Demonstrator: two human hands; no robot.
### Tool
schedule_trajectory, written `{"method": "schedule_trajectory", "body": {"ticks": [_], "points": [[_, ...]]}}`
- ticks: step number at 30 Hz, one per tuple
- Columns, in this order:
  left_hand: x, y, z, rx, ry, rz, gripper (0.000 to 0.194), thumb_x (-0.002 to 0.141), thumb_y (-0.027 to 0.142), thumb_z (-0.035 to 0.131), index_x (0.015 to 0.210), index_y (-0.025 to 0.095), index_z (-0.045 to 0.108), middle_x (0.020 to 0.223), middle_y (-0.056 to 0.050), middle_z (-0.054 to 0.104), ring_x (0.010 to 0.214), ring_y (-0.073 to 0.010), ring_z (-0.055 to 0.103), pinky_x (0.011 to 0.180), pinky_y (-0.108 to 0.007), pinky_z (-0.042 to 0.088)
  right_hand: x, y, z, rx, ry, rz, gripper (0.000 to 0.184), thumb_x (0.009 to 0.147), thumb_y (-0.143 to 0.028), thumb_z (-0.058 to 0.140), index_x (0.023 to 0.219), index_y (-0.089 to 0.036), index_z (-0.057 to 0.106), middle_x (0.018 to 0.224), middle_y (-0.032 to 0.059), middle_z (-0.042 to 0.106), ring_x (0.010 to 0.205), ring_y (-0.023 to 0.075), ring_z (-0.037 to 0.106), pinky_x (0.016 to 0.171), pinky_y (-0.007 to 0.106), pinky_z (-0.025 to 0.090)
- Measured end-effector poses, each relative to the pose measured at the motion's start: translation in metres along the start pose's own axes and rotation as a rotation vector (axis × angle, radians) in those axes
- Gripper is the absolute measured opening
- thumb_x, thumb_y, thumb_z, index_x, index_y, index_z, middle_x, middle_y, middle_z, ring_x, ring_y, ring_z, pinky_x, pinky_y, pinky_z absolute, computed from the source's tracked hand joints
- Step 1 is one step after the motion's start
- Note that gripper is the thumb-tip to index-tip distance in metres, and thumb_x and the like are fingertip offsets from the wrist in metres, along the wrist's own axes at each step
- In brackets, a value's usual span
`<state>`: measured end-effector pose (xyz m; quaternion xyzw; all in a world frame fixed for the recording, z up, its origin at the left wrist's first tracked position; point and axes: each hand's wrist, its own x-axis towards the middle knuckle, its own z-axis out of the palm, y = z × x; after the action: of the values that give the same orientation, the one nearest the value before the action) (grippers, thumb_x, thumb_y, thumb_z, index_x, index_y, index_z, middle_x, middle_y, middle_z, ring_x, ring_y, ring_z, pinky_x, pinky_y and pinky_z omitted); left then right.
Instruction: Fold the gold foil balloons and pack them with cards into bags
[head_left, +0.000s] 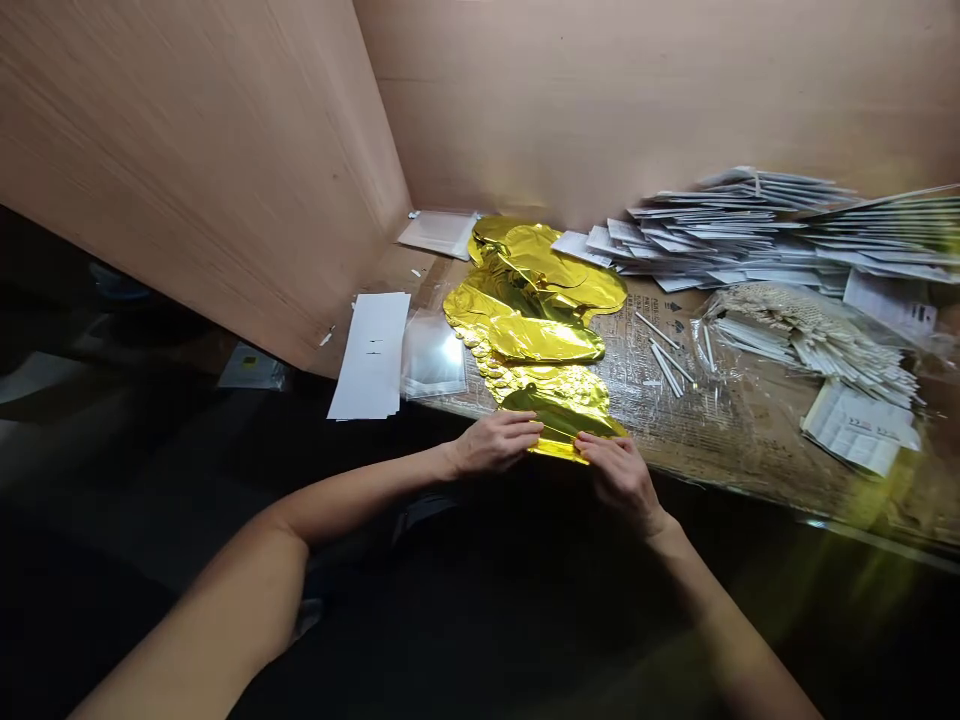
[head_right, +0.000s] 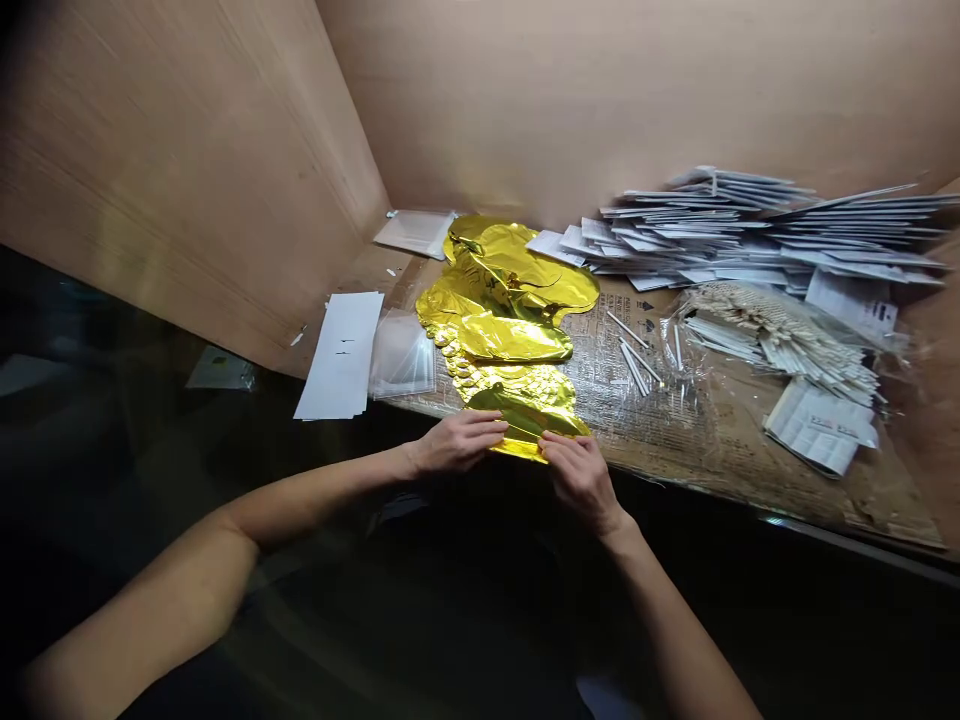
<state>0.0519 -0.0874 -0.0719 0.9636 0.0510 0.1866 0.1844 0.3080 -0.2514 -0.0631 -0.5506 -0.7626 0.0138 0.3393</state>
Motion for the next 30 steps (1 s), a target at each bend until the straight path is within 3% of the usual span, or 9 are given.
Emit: {"method": "schedule_trajectory", "body": {"ticks": [5, 9, 12, 15, 18, 21, 23, 26, 30], "points": [[0.052, -0.024, -0.025, 0.069, -0.115, -0.602, 0.043, 0.109, 0.044, 0.044, 0.095, 0.016, 0.075, 0.088, -0.014, 0.076, 0.090, -0.0277, 0.073, 0.086, -0.040, 0.056, 0.051, 0.003, -0.002, -0.220, -0.130, 0.612, 0.024, 0.104, -0.032, 0.055, 0.091, -0.020, 0.071, 0.076, 0.0095, 0.075, 0.067, 0.0243, 0.068, 0.064, 0.033, 0.041], [0.057, -0.007, -0.031, 0.011, 0.098, -0.628, 0.028, 0.103, 0.036, 0.056, 0.102, 0.015, 0.073, 0.100, -0.016, 0.075, 0.105, -0.0297, 0.071, 0.096, -0.042, 0.053, 0.080, -0.001, -0.004, -0.476, -0.321, 0.770, 0.020, 0.100, -0.031, 0.059, 0.096, -0.018, 0.073, 0.083, 0.0142, 0.076, 0.075, 0.0276, 0.068, 0.066, 0.033, 0.036], [0.025, 0.027, -0.009, -0.485, 0.230, -0.724, 0.034, 0.102, 0.046, 0.057, 0.096, 0.016, 0.072, 0.096, -0.012, 0.075, 0.094, -0.0238, 0.073, 0.091, -0.039, 0.056, 0.069, -0.016, -0.001, -0.455, -0.312, 0.789, 0.023, 0.102, -0.033, 0.058, 0.093, -0.018, 0.073, 0.084, 0.0147, 0.076, 0.074, 0.0262, 0.067, 0.066, 0.033, 0.035], [-0.002, 0.059, 0.024, -1.233, 0.058, -0.938, 0.050, 0.087, 0.061, 0.076, 0.103, 0.014, 0.073, 0.093, -0.011, 0.077, 0.083, -0.0218, 0.075, 0.079, -0.035, 0.058, 0.041, -0.045, 0.013, -0.293, -0.161, 0.835, 0.025, 0.102, -0.035, 0.057, 0.086, -0.019, 0.071, 0.074, 0.0107, 0.073, 0.065, 0.0232, 0.063, 0.064, 0.032, 0.036], [-0.009, 0.073, 0.044, -1.636, 0.270, -0.955, 0.063, 0.074, 0.064, 0.087, 0.107, 0.011, 0.074, 0.105, -0.014, 0.078, 0.096, -0.0241, 0.075, 0.089, -0.038, 0.059, 0.011, -0.077, 0.029, 0.019, 0.045, 0.922, 0.032, 0.103, -0.043, 0.058, 0.080, -0.022, 0.066, 0.064, 0.0041, 0.067, 0.053, 0.0195, 0.056, 0.057, 0.031, 0.039], [-0.005, 0.070, 0.035, -1.602, 0.487, -0.917, 0.055, 0.075, 0.060, 0.088, 0.100, 0.012, 0.077, 0.103, -0.012, 0.079, 0.097, -0.0239, 0.074, 0.096, -0.039, 0.057, -0.006, -0.095, 0.034, 0.220, 0.169, 0.960, 0.032, 0.098, -0.055, 0.068, 0.092, -0.023, 0.069, 0.071, 0.0030, 0.070, 0.051, 0.0182, 0.055, 0.051, 0.030, 0.043], [-0.001, 0.063, 0.018, -1.556, 0.363, -0.844, 0.050, 0.076, 0.055, 0.089, 0.097, 0.012, 0.077, 0.100, -0.010, 0.079, 0.097, -0.0233, 0.074, 0.097, -0.038, 0.056, -0.006, -0.094, 0.030, 0.396, 0.193, 0.945, 0.041, 0.090, -0.058, 0.077, 0.109, -0.023, 0.069, 0.087, 0.0068, 0.075, 0.063, 0.0208, 0.063, 0.056, 0.031, 0.050], [0.006, 0.056, -0.009, -1.578, 0.114, -0.730, 0.051, 0.078, 0.050, 0.090, 0.110, 0.013, 0.073, 0.104, -0.010, 0.078, 0.094, -0.0216, 0.074, 0.091, -0.035, 0.057, 0.010, -0.084, 0.019, 0.862, 0.049, 0.937, 0.040, 0.090, -0.056, 0.079, 0.113, -0.023, 0.069, 0.099, 0.0089, 0.078, 0.079, 0.0237, 0.072, 0.069, 0.034, 0.059], [0.013, 0.053, -0.031, -1.513, 0.062, -0.703, 0.052, 0.084, 0.039, 0.084, 0.126, 0.019, 0.062, 0.085, -0.001, 0.073, 0.070, -0.0119, 0.064, 0.068, -0.023, 0.048, 0.035, -0.077, 0.012, 1.137, 0.113, 0.953, 0.030, 0.088, -0.047, 0.080, 0.107, -0.026, 0.070, 0.091, 0.0035, 0.077, 0.071, 0.0214, 0.070, 0.066, 0.034, 0.058]]}}
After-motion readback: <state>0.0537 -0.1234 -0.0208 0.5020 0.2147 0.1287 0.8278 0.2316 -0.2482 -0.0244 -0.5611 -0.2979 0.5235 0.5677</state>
